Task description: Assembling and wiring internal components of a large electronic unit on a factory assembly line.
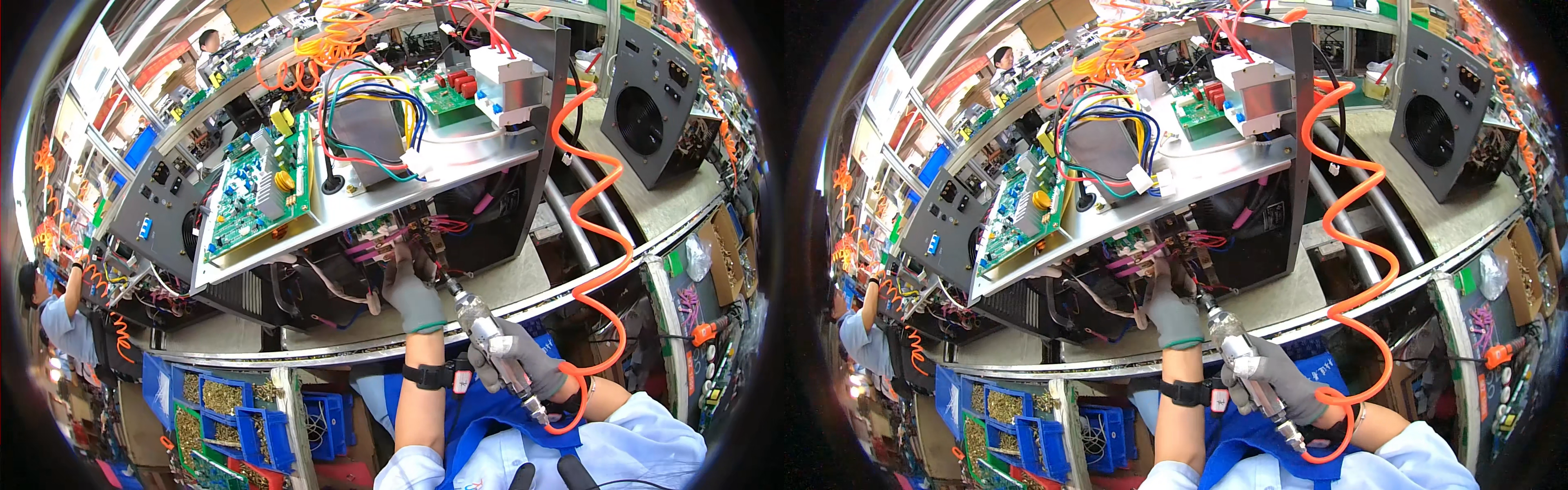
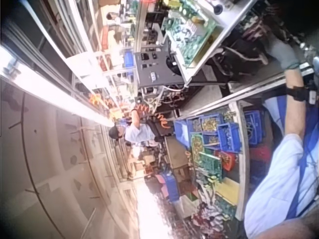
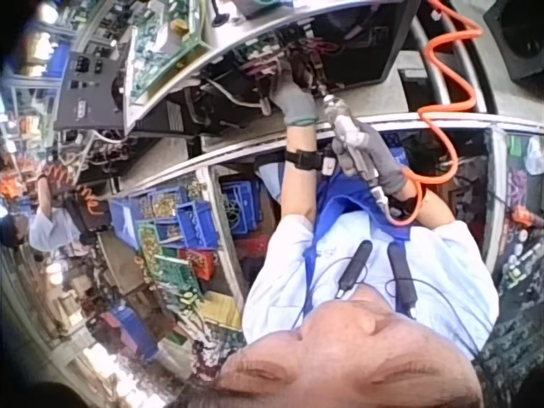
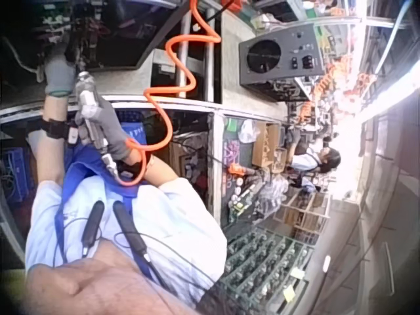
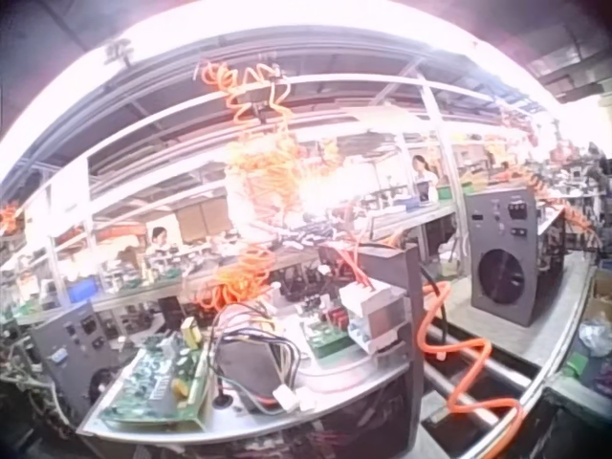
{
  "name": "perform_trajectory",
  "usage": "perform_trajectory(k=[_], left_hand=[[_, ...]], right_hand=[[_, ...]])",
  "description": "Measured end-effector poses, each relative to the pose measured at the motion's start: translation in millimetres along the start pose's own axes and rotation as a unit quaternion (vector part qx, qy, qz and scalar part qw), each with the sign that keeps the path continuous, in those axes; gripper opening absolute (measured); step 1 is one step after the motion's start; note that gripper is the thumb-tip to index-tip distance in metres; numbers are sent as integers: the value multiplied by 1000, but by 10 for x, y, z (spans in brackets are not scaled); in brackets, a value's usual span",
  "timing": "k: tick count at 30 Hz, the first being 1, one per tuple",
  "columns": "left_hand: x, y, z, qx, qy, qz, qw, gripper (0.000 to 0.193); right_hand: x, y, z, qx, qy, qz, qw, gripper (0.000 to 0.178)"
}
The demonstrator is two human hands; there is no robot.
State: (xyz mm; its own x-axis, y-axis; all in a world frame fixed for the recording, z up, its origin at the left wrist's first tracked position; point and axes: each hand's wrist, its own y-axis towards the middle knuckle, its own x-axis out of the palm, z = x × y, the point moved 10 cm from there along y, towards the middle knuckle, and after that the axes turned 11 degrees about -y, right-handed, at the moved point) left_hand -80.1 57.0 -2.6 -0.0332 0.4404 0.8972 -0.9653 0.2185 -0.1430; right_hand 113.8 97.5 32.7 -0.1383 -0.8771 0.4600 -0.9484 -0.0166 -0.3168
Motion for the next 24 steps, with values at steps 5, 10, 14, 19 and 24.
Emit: perform_trajectory(k=[5,10,14,19,24], left_hand=[[24,-92,222,94,122,72,986,20],[11,-4,184,45,242,28,969,31],[112,-71,-9,30,93,-26,995,47],[139,-2,-14,29,226,-117,967,57],[118,41,8,80,246,-152,954,49]], right_hand=[[51,-13,-24,-4,11,-2,1000,59],[102,-2,15,-12,35,10,999,52],[216,18,34,-3,23,11,1000,47],[263,-8,-7,-9,36,17,999,46],[279,11,-33,-3,8,29,1000,40]])
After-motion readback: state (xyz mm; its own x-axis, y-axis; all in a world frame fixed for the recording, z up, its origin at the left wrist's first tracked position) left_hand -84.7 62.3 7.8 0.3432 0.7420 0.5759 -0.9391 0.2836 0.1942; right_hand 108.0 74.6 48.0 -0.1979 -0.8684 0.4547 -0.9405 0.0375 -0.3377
